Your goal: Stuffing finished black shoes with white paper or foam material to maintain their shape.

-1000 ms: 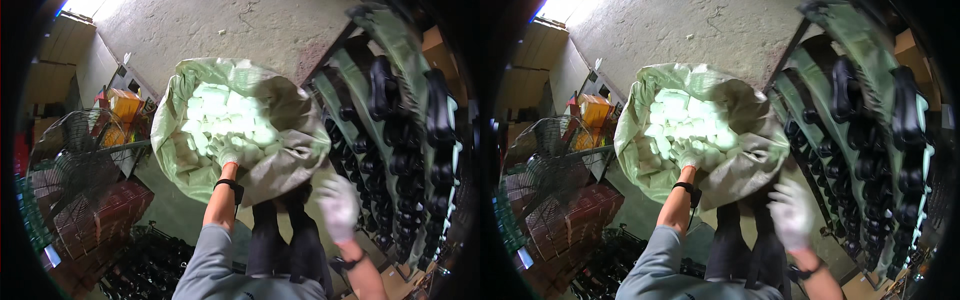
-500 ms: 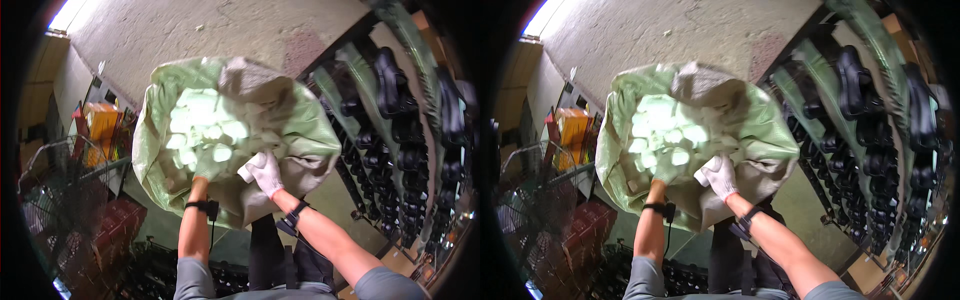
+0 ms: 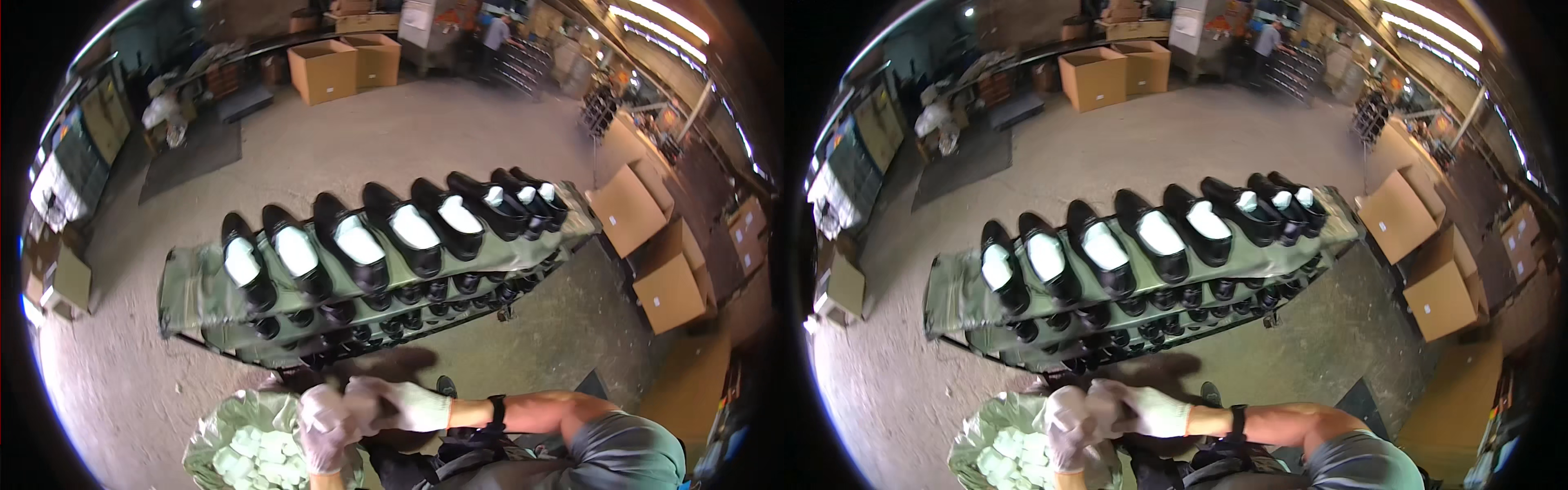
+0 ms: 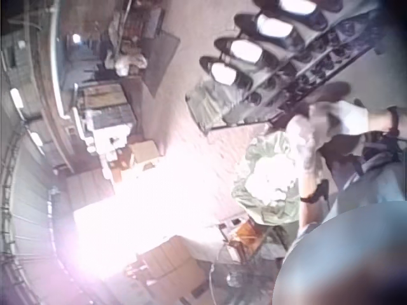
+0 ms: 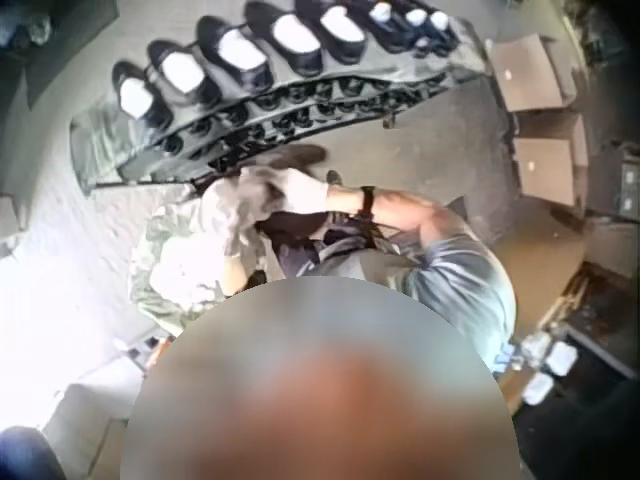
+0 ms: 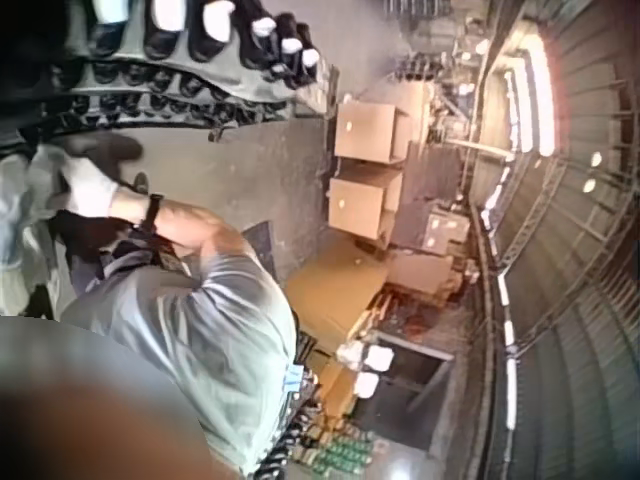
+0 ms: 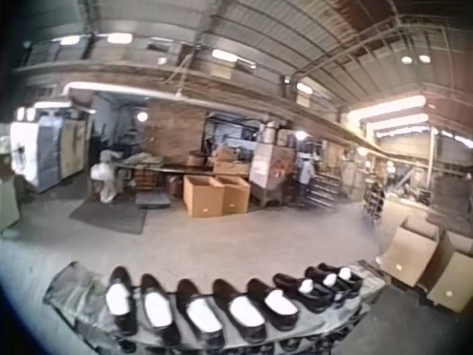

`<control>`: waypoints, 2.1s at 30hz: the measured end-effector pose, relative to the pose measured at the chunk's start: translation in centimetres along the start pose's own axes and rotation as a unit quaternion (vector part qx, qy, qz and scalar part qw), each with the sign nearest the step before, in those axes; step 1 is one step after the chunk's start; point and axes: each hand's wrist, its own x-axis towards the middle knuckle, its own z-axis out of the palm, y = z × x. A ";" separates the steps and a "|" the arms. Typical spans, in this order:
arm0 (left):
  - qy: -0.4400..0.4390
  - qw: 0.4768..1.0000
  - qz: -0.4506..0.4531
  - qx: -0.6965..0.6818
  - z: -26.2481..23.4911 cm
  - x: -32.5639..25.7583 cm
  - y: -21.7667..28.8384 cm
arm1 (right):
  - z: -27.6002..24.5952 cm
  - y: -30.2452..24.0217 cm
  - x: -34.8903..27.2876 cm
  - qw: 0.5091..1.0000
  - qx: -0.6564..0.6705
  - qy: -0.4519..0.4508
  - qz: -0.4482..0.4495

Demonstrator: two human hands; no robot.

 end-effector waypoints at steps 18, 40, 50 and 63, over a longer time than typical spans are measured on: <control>-0.178 0.964 -0.018 0.198 34.3 4.3 -2.2 | -45.3 8.1 0.1 0.820 -0.502 0.266 -0.071; -0.175 0.943 0.057 0.277 31.8 7.0 -5.7 | -48.4 11.7 -0.4 0.870 -0.472 0.108 -0.088; -0.194 0.945 0.057 0.257 32.6 6.7 -7.2 | -50.7 8.9 2.6 0.933 -0.344 0.098 0.036; -0.216 0.931 0.090 0.281 31.3 7.6 -8.9 | -47.5 13.8 0.8 0.790 -0.572 0.206 -0.071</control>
